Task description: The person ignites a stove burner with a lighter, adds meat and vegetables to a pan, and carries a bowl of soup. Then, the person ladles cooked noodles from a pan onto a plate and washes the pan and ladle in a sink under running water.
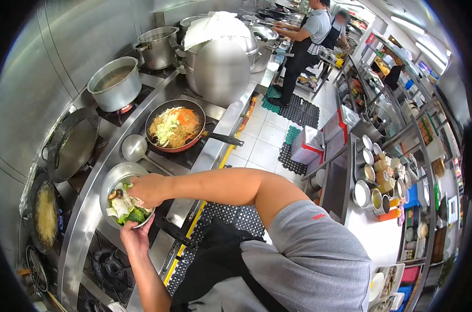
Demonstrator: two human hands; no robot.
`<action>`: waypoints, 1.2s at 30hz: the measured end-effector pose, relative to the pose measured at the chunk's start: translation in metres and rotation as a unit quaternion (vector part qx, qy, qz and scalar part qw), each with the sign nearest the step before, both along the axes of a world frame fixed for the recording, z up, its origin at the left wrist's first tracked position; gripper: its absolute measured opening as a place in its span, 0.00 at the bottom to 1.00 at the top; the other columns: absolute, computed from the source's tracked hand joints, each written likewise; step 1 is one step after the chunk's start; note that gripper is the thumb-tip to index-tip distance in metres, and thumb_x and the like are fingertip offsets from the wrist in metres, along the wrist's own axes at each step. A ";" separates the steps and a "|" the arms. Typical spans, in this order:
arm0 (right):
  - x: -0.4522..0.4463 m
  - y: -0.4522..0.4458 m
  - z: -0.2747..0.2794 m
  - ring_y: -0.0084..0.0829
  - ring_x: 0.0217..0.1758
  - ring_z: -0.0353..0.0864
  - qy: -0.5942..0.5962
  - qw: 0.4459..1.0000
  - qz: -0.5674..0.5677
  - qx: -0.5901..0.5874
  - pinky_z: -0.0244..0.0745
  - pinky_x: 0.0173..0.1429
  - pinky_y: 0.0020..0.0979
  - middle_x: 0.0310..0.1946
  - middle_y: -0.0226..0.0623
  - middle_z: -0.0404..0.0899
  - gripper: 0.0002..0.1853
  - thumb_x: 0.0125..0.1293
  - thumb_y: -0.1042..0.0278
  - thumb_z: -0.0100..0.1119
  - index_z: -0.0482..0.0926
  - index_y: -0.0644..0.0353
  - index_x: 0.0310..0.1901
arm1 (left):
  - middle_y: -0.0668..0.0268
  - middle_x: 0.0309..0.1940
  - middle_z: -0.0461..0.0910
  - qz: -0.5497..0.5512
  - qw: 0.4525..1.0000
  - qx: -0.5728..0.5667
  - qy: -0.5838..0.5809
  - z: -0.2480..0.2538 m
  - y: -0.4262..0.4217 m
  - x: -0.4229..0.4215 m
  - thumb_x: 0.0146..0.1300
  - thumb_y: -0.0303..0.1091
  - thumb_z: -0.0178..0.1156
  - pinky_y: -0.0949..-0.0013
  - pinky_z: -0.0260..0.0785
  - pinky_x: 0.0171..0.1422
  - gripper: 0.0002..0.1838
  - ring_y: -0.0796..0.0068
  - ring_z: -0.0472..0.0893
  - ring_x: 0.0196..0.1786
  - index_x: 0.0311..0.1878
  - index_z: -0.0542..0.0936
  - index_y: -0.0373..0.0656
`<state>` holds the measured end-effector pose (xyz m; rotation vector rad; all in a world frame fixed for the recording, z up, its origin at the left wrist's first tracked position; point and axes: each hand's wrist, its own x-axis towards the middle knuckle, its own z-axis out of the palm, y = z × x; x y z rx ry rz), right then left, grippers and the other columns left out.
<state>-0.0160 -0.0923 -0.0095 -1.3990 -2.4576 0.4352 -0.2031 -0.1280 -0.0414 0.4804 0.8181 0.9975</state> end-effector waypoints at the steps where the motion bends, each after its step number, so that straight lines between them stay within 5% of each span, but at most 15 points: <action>1: 0.001 -0.001 0.002 0.52 0.46 0.80 -0.002 1.000 -0.002 -0.001 0.76 0.50 0.46 0.48 0.53 0.73 0.21 0.49 0.64 0.64 0.76 0.59 0.47 | 0.46 0.59 0.70 -0.008 1.000 -0.003 -0.010 0.000 0.000 0.002 0.47 0.20 0.46 0.43 0.78 0.55 0.36 0.45 0.77 0.57 0.65 0.60 0.27; 6: 0.004 -0.004 0.023 0.51 0.49 0.79 -0.019 0.998 0.020 -0.062 0.76 0.50 0.46 0.50 0.52 0.73 0.21 0.52 0.63 0.65 0.75 0.60 0.48 | 0.45 0.58 0.70 -0.018 1.000 -0.002 -0.021 0.003 0.004 0.004 0.48 0.21 0.45 0.43 0.77 0.57 0.34 0.45 0.76 0.57 0.64 0.61 0.26; 13: -0.022 -0.004 0.012 0.51 0.51 0.79 -0.015 0.998 -0.012 -0.059 0.76 0.55 0.41 0.51 0.56 0.75 0.22 0.48 0.66 0.66 0.78 0.60 0.48 | 0.51 0.61 0.67 0.066 0.993 0.054 0.087 0.007 0.002 0.001 0.46 0.19 0.48 0.45 0.81 0.50 0.40 0.49 0.75 0.58 0.69 0.58 0.39; 17: -0.027 0.010 -0.007 0.49 0.46 0.81 0.022 0.999 0.023 0.000 0.77 0.51 0.42 0.41 0.51 0.80 0.15 0.48 0.68 0.64 0.81 0.61 0.39 | 0.53 0.62 0.67 0.074 0.994 0.045 0.068 0.003 -0.001 -0.012 0.47 0.19 0.49 0.45 0.81 0.50 0.40 0.50 0.75 0.58 0.69 0.59 0.41; 18: -0.033 0.020 -0.016 0.48 0.44 0.82 0.048 0.997 0.047 0.024 0.77 0.49 0.43 0.37 0.49 0.81 0.12 0.48 0.68 0.64 0.82 0.61 0.36 | 0.53 0.62 0.68 0.072 0.996 0.029 0.049 -0.005 0.003 -0.018 0.47 0.19 0.50 0.45 0.81 0.50 0.39 0.49 0.75 0.59 0.69 0.60 0.40; 19: -0.035 0.018 -0.002 0.48 0.44 0.81 0.054 0.998 0.030 -0.002 0.76 0.48 0.44 0.35 0.49 0.81 0.13 0.47 0.69 0.64 0.80 0.60 0.37 | 0.51 0.62 0.68 0.049 0.996 0.042 0.055 0.004 -0.002 -0.017 0.50 0.21 0.47 0.44 0.74 0.61 0.35 0.46 0.72 0.62 0.67 0.60 0.33; 22: -0.025 0.034 0.003 0.48 0.43 0.80 0.183 0.981 0.056 -0.028 0.74 0.46 0.45 0.35 0.48 0.81 0.16 0.44 0.70 0.65 0.77 0.59 0.38 | 0.49 0.62 0.68 0.051 0.998 0.019 -0.004 0.004 -0.003 -0.023 0.49 0.20 0.47 0.45 0.73 0.63 0.35 0.45 0.71 0.63 0.67 0.60 0.33; 23: -0.022 0.029 0.026 0.47 0.43 0.80 0.166 0.984 0.066 0.019 0.75 0.47 0.42 0.37 0.47 0.80 0.18 0.44 0.69 0.67 0.77 0.59 0.40 | 0.52 0.59 0.71 0.060 0.998 0.009 -0.007 0.006 -0.004 -0.025 0.50 0.19 0.48 0.47 0.77 0.58 0.33 0.51 0.76 0.58 0.65 0.63 0.34; 28: -0.015 0.047 0.062 0.22 0.37 0.77 0.272 0.955 0.080 -0.092 0.74 0.45 0.28 0.31 0.29 0.77 0.15 0.48 0.78 0.63 0.75 0.59 0.40 | 0.44 0.58 0.66 0.080 0.995 0.036 -0.046 -0.005 -0.003 -0.031 0.49 0.14 0.45 0.41 0.80 0.48 0.38 0.41 0.77 0.53 0.66 0.49 0.42; 36: 0.001 0.078 0.085 0.14 0.30 0.74 0.295 0.950 0.027 -0.104 0.67 0.28 0.19 0.31 0.24 0.77 0.12 0.51 0.77 0.59 0.74 0.57 0.39 | 0.48 0.60 0.66 0.121 0.993 0.004 -0.014 -0.005 -0.030 -0.052 0.50 0.13 0.44 0.44 0.81 0.47 0.39 0.46 0.77 0.55 0.69 0.53 0.44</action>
